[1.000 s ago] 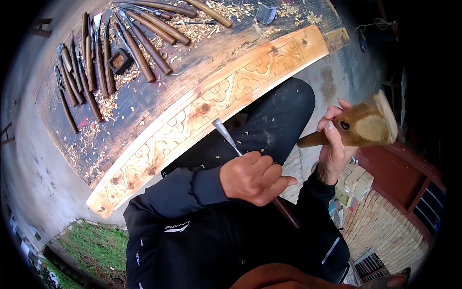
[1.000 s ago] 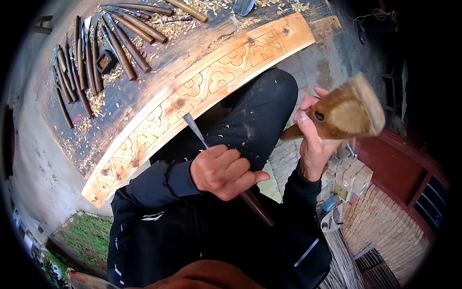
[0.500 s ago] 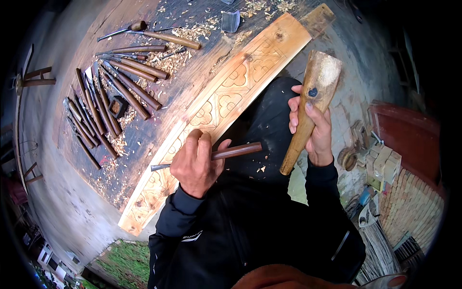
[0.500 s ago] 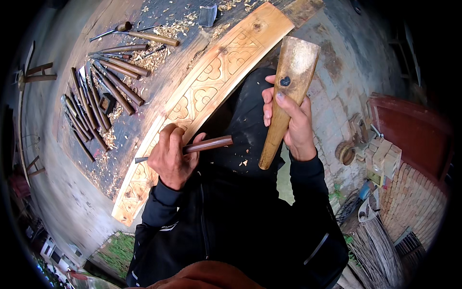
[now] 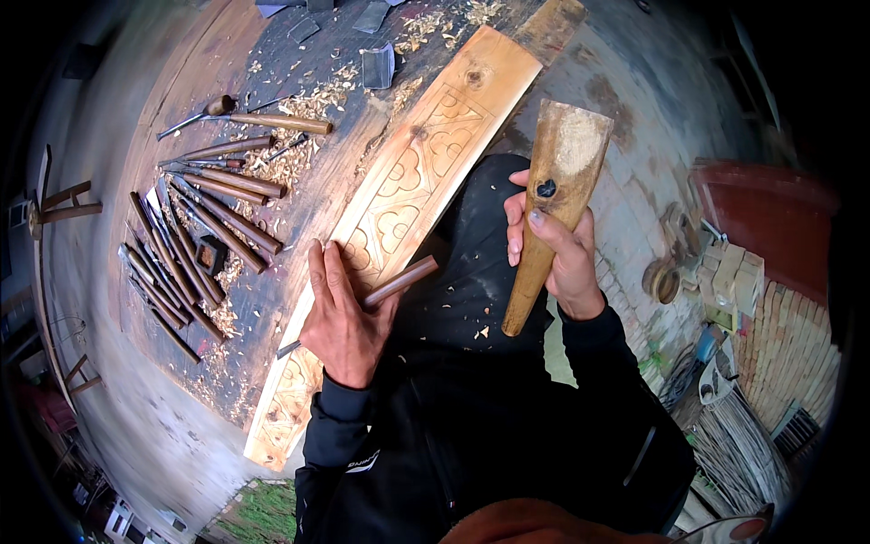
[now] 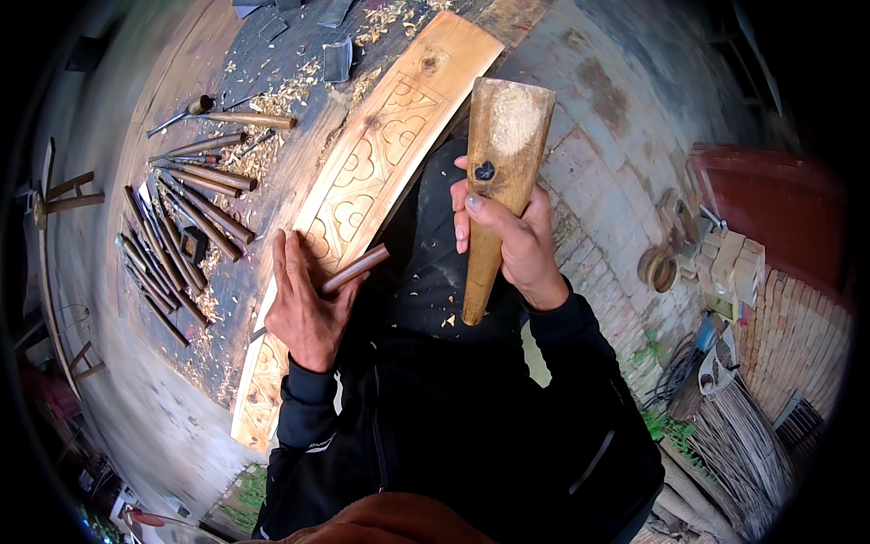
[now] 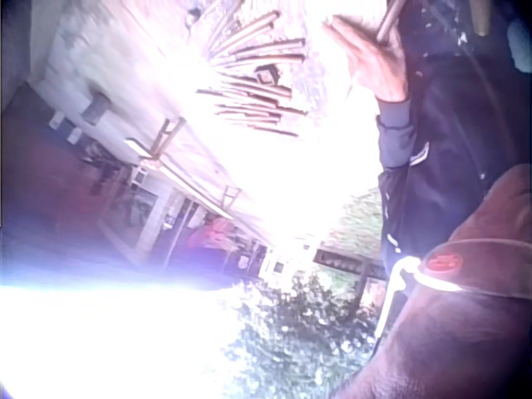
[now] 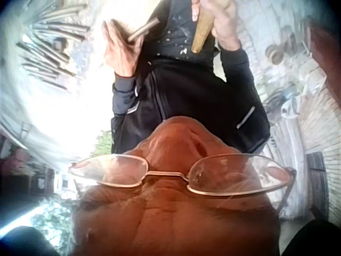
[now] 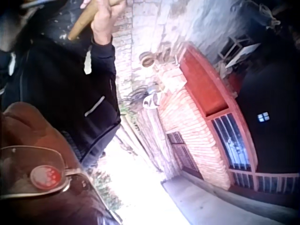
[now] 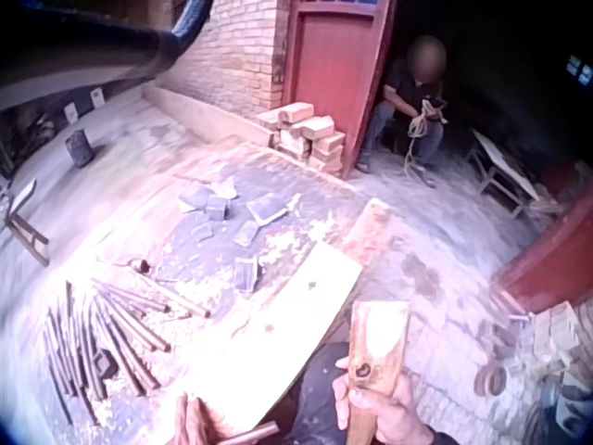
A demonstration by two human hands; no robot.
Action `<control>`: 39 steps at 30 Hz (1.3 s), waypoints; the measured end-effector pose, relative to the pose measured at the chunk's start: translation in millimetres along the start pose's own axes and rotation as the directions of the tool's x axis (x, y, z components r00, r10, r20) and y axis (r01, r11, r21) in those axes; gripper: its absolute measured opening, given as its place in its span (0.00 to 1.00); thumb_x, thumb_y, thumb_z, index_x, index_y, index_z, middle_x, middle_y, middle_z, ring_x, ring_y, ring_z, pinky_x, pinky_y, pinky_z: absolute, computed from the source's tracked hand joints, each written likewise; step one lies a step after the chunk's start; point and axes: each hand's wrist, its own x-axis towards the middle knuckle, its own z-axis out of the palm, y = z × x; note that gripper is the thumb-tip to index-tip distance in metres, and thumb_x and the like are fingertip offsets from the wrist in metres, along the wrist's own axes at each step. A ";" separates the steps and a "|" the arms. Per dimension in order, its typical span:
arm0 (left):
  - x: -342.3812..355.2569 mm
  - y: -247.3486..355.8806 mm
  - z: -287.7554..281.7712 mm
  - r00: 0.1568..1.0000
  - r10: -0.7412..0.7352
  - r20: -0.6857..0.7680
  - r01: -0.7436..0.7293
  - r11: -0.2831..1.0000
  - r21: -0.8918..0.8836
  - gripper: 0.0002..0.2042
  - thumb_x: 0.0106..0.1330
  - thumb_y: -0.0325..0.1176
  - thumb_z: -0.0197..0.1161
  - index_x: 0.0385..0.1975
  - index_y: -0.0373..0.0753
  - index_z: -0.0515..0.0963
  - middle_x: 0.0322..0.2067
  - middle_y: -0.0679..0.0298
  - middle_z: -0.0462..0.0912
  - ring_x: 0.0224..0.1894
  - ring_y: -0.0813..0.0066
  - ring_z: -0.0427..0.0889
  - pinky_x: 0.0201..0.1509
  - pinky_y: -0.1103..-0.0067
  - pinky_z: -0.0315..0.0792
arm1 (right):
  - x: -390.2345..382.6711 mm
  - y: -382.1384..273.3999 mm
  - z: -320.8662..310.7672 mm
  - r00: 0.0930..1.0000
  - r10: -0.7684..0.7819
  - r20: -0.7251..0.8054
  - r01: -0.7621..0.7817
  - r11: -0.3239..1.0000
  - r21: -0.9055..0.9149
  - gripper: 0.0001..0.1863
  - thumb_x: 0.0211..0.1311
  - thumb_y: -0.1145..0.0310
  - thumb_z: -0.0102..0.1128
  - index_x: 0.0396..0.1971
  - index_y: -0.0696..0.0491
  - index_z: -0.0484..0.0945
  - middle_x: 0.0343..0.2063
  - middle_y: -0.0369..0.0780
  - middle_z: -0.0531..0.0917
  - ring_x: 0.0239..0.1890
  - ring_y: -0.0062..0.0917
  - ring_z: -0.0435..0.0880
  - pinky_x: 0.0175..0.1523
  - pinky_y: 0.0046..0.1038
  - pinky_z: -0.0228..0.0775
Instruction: The person carves a decorative pattern into a long wooden plank using a chisel and a wooden mallet. They repeatedly strike the chisel to remove wood shavings and refine the design along the plank's surface.
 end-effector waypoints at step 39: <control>-25.5 -31.9 -17.9 0.985 -0.081 0.154 0.078 0.997 0.023 0.60 0.34 0.46 0.85 0.75 0.40 0.61 0.68 0.48 0.72 0.48 0.54 0.88 0.42 0.71 0.82 | -2.3 37.5 2.3 0.847 -0.467 0.253 0.530 0.709 -0.464 0.13 0.51 0.76 0.62 0.37 0.61 0.75 0.26 0.39 0.81 0.33 0.26 0.81 0.69 0.47 0.64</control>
